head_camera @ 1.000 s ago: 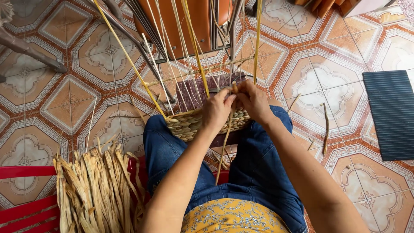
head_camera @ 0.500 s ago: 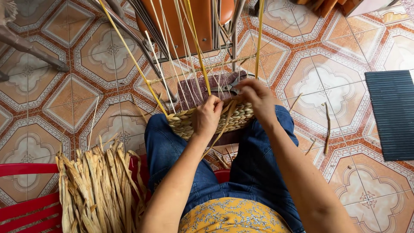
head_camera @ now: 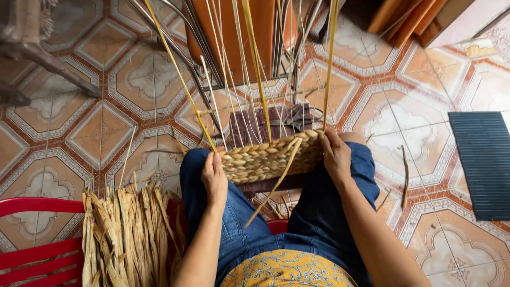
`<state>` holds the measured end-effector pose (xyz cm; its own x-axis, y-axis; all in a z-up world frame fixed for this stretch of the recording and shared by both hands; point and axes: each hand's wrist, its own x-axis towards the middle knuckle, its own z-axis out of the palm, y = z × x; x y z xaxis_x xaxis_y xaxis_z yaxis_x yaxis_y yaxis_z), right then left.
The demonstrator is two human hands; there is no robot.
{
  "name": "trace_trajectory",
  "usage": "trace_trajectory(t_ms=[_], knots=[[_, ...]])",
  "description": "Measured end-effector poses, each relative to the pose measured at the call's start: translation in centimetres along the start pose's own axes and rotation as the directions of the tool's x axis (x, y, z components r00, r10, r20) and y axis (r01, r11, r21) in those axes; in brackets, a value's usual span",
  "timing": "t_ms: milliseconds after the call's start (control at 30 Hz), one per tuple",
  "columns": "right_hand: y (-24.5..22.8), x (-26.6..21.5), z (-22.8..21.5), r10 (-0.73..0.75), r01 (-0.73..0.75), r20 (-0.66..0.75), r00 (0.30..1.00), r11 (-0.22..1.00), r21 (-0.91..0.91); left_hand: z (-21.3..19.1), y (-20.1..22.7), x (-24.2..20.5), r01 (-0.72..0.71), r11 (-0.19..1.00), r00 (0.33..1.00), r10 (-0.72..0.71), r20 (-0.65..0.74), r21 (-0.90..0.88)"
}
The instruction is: Weaving a basket using dried plant fibers on a wooden frame.
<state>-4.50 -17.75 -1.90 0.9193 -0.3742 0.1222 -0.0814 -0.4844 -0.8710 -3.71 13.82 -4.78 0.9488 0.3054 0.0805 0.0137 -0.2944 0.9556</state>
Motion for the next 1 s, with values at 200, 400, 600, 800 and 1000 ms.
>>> trace_trajectory(t_ms=[200,400,600,800,1000], knots=[[-2.0,-2.5,-2.1,-0.048,0.054,-0.07,0.996,0.994,0.097,-1.5,2.1,-1.7,-0.05,0.991,0.999,0.049,-0.011,-0.12],[-5.5,-5.8,-4.3,-0.129,0.155,-0.133,0.983,0.966,0.209,-4.2,5.9,-4.5,0.063,0.992,0.998,-0.064,-0.009,-0.111],[-7.2,-10.3,-6.2,0.033,-0.015,-0.069,0.997,0.968,0.251,-6.9,7.8,-7.4,-0.044,0.995,0.999,0.044,-0.005,-0.089],[-5.9,-10.5,-6.4,0.064,-0.058,-0.021,0.998,0.978,0.201,-7.2,8.8,-8.3,0.378,0.903,0.925,-0.36,0.12,-0.204],[-5.1,-8.1,-5.9,0.064,-0.066,0.016,0.998,0.991,0.115,-6.4,7.0,-6.2,0.198,0.968,0.978,-0.184,0.101,-0.152]])
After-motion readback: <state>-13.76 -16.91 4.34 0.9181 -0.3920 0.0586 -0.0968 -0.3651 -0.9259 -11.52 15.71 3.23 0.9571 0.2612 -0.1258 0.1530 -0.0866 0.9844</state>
